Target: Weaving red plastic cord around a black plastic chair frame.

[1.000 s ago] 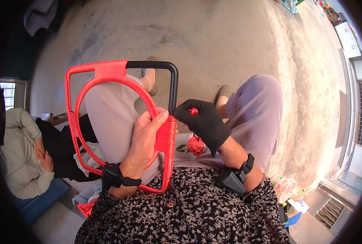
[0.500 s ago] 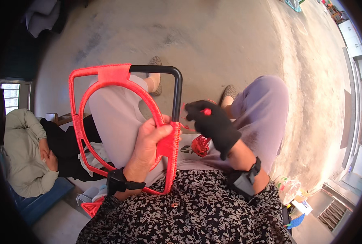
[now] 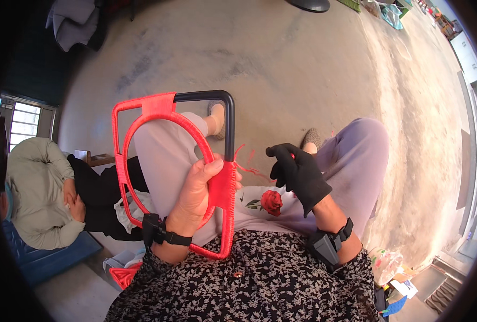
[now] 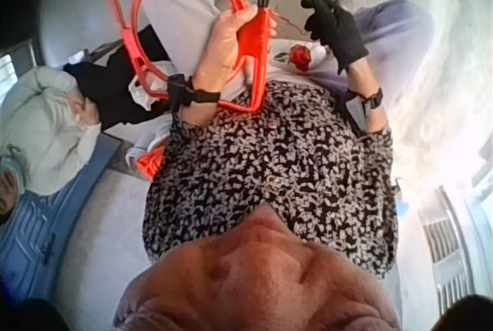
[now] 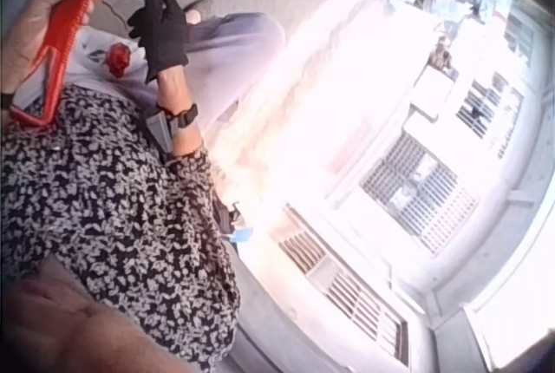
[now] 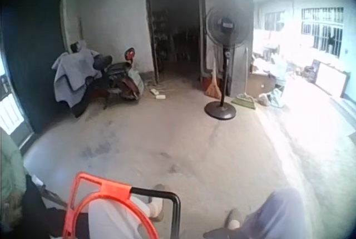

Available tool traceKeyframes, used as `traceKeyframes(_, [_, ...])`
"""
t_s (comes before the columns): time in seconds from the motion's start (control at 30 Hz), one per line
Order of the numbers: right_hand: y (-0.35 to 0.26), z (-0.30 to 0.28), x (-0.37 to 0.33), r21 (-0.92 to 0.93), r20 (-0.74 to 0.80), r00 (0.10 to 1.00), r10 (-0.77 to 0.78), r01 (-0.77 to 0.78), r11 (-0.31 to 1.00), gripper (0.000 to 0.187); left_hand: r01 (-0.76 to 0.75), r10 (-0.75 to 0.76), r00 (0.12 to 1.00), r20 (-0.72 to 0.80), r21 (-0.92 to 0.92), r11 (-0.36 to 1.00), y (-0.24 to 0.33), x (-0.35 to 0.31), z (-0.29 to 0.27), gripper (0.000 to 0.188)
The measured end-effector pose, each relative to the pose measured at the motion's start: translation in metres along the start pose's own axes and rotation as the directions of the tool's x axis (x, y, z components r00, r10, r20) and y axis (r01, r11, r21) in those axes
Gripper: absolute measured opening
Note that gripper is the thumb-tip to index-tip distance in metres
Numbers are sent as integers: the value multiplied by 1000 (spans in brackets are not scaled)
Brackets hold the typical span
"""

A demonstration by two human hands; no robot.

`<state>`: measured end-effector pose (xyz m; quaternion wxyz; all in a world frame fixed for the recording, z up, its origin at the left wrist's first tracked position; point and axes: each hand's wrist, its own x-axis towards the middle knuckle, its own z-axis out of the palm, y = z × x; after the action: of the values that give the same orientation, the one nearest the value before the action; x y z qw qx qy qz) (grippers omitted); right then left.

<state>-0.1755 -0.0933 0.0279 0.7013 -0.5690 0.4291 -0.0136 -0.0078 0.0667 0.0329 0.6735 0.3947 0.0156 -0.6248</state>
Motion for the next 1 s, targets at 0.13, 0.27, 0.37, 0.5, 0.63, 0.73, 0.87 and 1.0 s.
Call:
traceKeyframes(0.13, [21, 0, 9, -202, -82, 976, -199, 180, 963, 38, -51, 53, 998, -22, 99, 994, 9, 2, 0, 16])
traceKeyframes(0.27, [34, -5, 8, -576, 53, 898, -437, 385, 722, 28, -45, 44, 999, 11, 116, 992, 22, -2, 2, 17])
traceKeyframes(0.37, [32, -2, 4, -418, 56, 965, -257, 257, 872, 23, -26, 24, 1000, 16, 133, 991, 27, -5, 5, 17])
traceKeyframes(0.5, [9, -3, -6, -449, -75, 967, -245, 187, 874, 25, -20, 15, 999, 30, 164, 986, 29, -4, 9, 18])
traceKeyframes(0.63, [1, 18, -9, -30, 31, 944, -328, 328, 944, 36, -22, 13, 999, 51, 164, 986, 21, 5, 7, 17])
traceKeyframes(0.73, [-22, 32, -18, 132, 235, 970, -60, 29, 991, 32, -18, 13, 1000, 28, 188, 982, 15, 7, 4, 17])
traceKeyframes(0.87, [-2, 23, -9, 115, 211, 971, -113, 90, 989, 28, -35, 31, 999, 19, 250, 968, 14, 10, 7, 19])
traceKeyframes(1.0, [-10, 25, -12, 250, 67, 957, -282, 257, 933, 17, -11, 11, 1000, 1, 259, 966, 10, 14, 3, 21])
